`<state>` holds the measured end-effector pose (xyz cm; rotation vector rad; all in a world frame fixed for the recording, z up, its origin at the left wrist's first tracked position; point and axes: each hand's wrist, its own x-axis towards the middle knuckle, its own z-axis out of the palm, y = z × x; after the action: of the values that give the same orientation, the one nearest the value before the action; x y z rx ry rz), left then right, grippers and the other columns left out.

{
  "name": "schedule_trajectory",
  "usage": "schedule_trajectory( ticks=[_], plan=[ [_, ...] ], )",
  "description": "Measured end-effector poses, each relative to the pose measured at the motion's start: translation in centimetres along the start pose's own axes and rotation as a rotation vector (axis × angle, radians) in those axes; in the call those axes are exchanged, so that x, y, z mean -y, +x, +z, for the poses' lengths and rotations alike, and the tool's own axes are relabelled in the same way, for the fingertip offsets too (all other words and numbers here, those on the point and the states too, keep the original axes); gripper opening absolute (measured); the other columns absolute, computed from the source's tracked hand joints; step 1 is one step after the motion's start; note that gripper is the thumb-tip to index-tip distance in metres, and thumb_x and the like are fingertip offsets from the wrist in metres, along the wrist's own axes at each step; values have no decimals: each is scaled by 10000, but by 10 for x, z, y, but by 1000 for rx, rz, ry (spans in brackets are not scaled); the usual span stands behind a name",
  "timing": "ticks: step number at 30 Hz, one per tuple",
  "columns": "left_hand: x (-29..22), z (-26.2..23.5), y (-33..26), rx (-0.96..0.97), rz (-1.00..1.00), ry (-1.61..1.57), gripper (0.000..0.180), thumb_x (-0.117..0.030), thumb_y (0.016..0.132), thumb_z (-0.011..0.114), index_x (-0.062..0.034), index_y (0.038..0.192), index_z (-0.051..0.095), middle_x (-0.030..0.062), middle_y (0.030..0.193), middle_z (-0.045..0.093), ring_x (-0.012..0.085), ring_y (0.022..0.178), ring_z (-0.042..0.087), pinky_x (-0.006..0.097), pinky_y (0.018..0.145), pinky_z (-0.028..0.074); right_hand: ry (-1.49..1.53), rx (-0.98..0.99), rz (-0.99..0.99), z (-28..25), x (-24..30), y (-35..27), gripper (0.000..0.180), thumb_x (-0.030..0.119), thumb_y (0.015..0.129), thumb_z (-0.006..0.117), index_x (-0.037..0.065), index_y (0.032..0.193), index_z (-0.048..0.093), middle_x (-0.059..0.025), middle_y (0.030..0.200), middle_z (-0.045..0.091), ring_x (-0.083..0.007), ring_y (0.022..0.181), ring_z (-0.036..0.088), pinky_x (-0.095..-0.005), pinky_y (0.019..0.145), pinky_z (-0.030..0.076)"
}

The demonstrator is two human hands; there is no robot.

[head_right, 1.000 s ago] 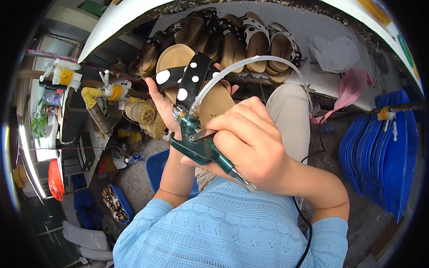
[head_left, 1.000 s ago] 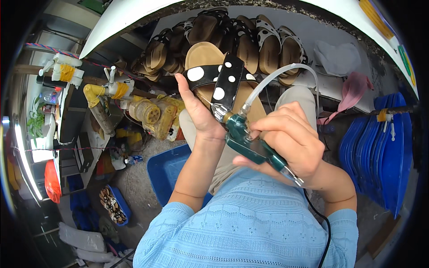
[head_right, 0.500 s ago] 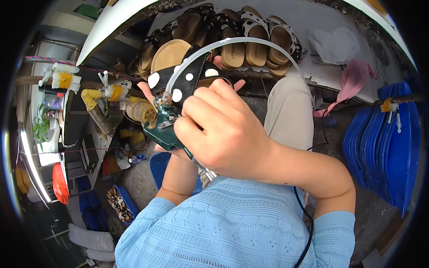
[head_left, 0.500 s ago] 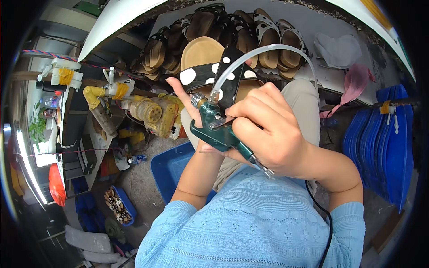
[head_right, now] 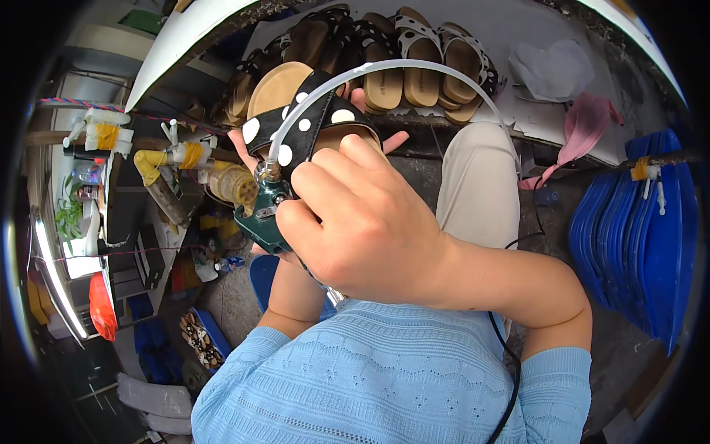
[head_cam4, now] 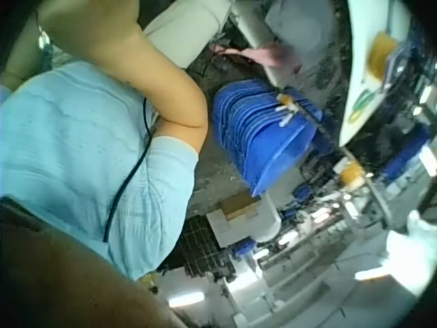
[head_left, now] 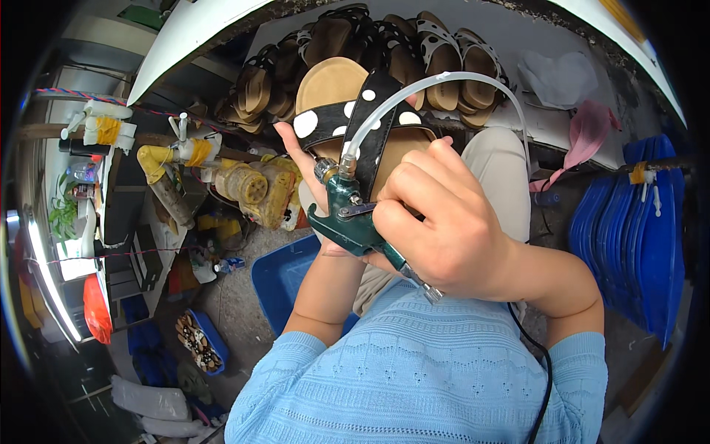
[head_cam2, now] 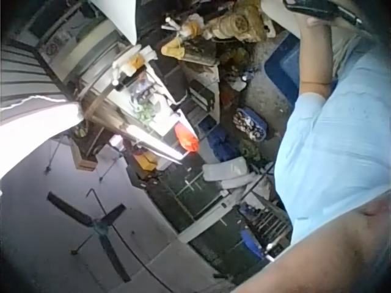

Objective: The person uses a pneumatic tool on the straps of sandals, places them on a workbench, types on a smartphone, and reaches for a water bottle.

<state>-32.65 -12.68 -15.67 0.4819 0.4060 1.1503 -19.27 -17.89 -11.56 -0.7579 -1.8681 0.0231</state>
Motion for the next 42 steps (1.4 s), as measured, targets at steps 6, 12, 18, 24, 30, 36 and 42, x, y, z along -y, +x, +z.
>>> schedule_trajectory(
  ticks=[6, 12, 18, 24, 30, 36, 42],
  plan=[
    [3, -12, 11, -18, -20, 76, 993, -886, 930, 258, -145, 1572, 418, 220, 1515, 503, 371, 1374, 491, 740, 1157, 312, -5, 29, 22, -8, -5, 1, 189, 109, 605, 648, 52, 654, 475, -59, 692, 369, -218, 647, 441, -353, 612, 347],
    [0, -5, 2, -80, 7, -13, 960, -850, 944, 317, -80, 1486, 506, 206, 1444, 574, 366, 1275, 582, 695, 1161, 365, 50, 116, 37, -18, -4, 8, 333, 210, 648, 801, 47, 697, 515, -67, 731, 438, -245, 683, 488, -374, 670, 390],
    [-30, -4, 20, 160, 213, 5, 965, -821, 950, 358, -12, 1470, 446, 219, 1294, 594, 418, 1142, 647, 694, 1011, 514, 148, -2, 21, -57, -5, -2, 441, 280, 656, 982, 29, 754, 633, -112, 878, 707, -222, 671, 642, -333, 669, 436],
    [-211, 31, 127, 513, 108, 114, 936, -775, 979, 337, -22, 1523, 449, 277, 1413, 580, 538, 1250, 589, 585, 1021, 544, 191, -187, 75, -84, -23, 3, 375, 237, 733, 957, 26, 790, 652, -135, 946, 730, -232, 694, 624, -349, 683, 453],
    [-316, -9, 194, -345, 268, 1086, 992, -642, 894, 709, 59, 1531, 415, 228, 1495, 538, 348, 1314, 599, 412, 1077, 491, 148, -227, 133, -87, -44, -23, 349, 211, 740, 954, 18, 760, 664, -129, 917, 726, -223, 718, 630, -343, 694, 461],
    [-281, -49, 197, -475, 758, 1971, 891, -496, 924, 738, 80, 1525, 420, 282, 1444, 575, 370, 1356, 567, 395, 1139, 416, 237, -184, 225, -84, -64, -31, 296, 134, 768, 928, -21, 855, 691, -167, 966, 741, -247, 788, 690, -370, 731, 477],
    [-346, -110, 176, -711, 1183, 2106, 693, -367, 982, 720, 63, 1478, 496, 248, 1424, 599, 332, 1300, 599, 409, 1109, 443, 265, -133, 221, -93, -72, -50, 310, 147, 754, 937, -23, 804, 682, -156, 952, 734, -236, 777, 678, -361, 747, 474]
  ],
)
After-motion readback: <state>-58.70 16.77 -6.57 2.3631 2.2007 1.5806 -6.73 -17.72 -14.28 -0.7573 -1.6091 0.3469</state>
